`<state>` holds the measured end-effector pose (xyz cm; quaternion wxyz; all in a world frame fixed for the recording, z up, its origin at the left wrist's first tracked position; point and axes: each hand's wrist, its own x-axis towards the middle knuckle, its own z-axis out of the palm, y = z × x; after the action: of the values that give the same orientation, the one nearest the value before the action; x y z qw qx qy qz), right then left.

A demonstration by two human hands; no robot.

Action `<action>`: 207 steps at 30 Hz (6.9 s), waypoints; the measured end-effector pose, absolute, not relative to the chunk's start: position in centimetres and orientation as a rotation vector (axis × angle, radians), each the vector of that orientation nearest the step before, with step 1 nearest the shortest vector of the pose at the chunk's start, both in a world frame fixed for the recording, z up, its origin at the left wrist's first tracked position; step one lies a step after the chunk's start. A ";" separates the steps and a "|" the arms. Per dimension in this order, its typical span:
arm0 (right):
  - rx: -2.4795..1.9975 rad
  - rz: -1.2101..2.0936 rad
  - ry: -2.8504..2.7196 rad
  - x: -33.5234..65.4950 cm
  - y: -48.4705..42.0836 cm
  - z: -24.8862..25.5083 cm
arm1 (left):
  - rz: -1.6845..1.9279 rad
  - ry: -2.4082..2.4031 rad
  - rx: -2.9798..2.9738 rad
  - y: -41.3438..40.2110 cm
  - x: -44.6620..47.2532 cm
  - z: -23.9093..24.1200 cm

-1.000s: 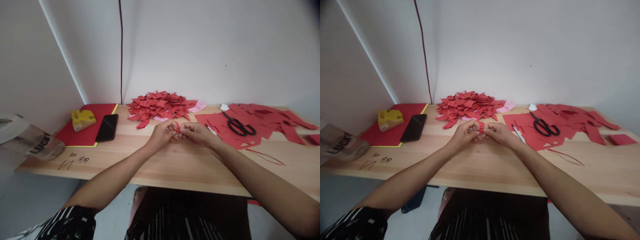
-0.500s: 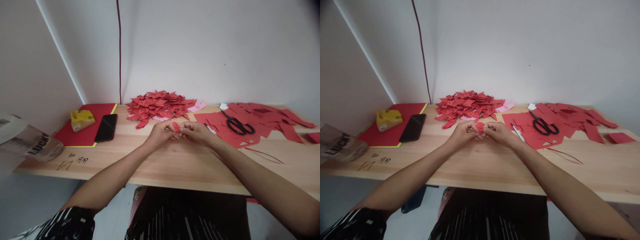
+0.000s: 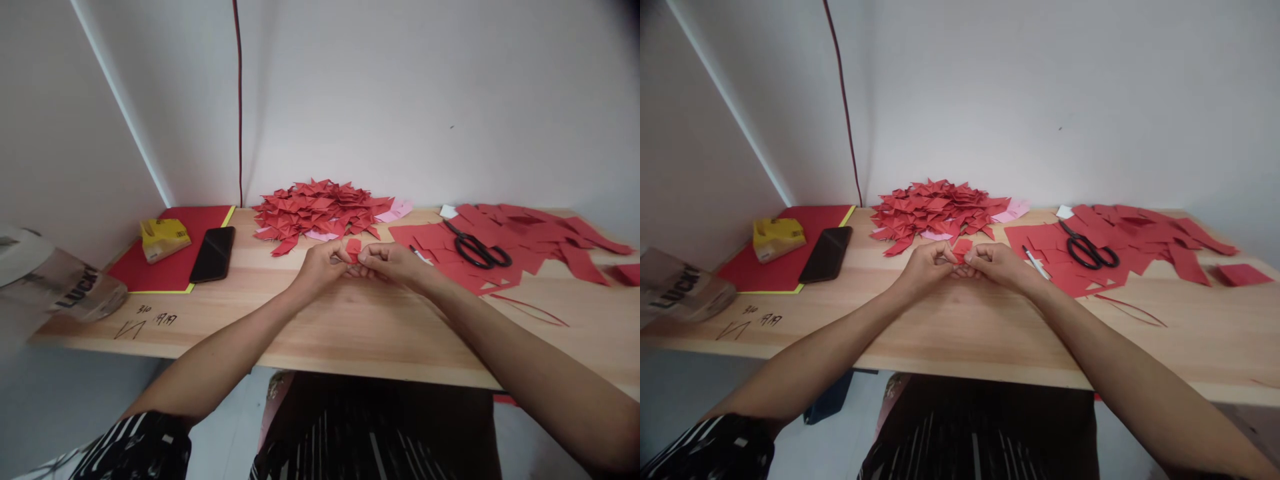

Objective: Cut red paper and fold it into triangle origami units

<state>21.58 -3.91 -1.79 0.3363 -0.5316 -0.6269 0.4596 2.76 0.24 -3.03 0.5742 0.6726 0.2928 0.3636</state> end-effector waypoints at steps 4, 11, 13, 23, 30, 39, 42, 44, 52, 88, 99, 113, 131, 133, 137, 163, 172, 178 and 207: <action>-1.374 1.217 -1.640 21.6 -3.9 -1.7 | 0.846 0.678 1.584 0.2 2.8 -2.9; -1.376 1.193 -1.648 21.8 -3.7 -2.2 | 0.770 0.683 1.431 0.4 3.0 -2.9; -1.381 1.185 -1.659 21.9 -3.6 -2.3 | 0.750 0.662 1.401 0.5 3.0 -3.0; -1.364 1.090 -1.688 21.8 -3.7 -2.5 | 0.716 0.709 1.205 0.2 3.0 -1.8; -1.400 0.824 -1.760 21.1 -4.2 -2.3 | 0.541 0.851 1.253 -0.1 3.1 -1.0; -1.423 0.676 -1.827 20.6 -4.5 -2.4 | 0.574 0.825 1.414 0.4 3.1 -2.5; -1.427 0.586 -1.857 20.5 -4.6 -2.7 | 0.566 0.828 1.407 0.6 3.1 -2.7; -1.431 0.541 -1.875 20.4 -4.6 -2.8 | 0.572 0.834 1.409 0.6 3.1 -2.7; -1.410 0.608 -1.901 20.2 -4.6 -2.7 | 0.541 0.849 1.374 0.2 3.0 -1.7; -1.397 0.832 -1.840 21.0 -4.3 -2.7 | 0.536 0.805 1.443 0.4 2.7 -2.2; -1.379 0.818 -1.886 21.3 -4.1 -3.0 | 0.524 0.847 1.413 0.5 3.0 -2.2; -1.362 0.889 -1.871 21.2 -4.3 -2.4 | 0.569 0.826 1.449 0.5 2.9 -2.6; -1.349 1.130 -1.778 21.6 -3.9 -2.3 | 0.588 0.843 1.426 0.6 2.8 -2.5; -1.348 1.103 -1.762 21.6 -3.9 -2.5 | 0.592 0.830 1.427 0.6 2.9 -2.5; -1.361 1.032 -1.776 21.4 -4.0 -2.6 | 0.583 0.820 1.406 0.6 2.8 -2.6; -1.323 1.055 -1.779 21.4 -4.0 -2.5 | 0.587 0.816 1.361 0.6 2.8 -2.5; -1.373 0.925 -1.556 22.8 -3.4 -2.8 | 0.614 0.744 1.407 0.7 2.4 -2.1; -1.224 0.790 -1.621 22.6 -3.7 -1.8 | 0.530 0.746 1.365 0.8 2.3 -1.5; -1.315 0.872 -1.548 22.1 -3.8 -2.6 | 0.631 0.590 1.128 1.0 1.8 -1.2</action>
<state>22.08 -3.75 -2.61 0.4489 -0.5316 -0.6258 0.3525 1.77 1.05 -1.19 0.7582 0.5177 0.2707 0.2895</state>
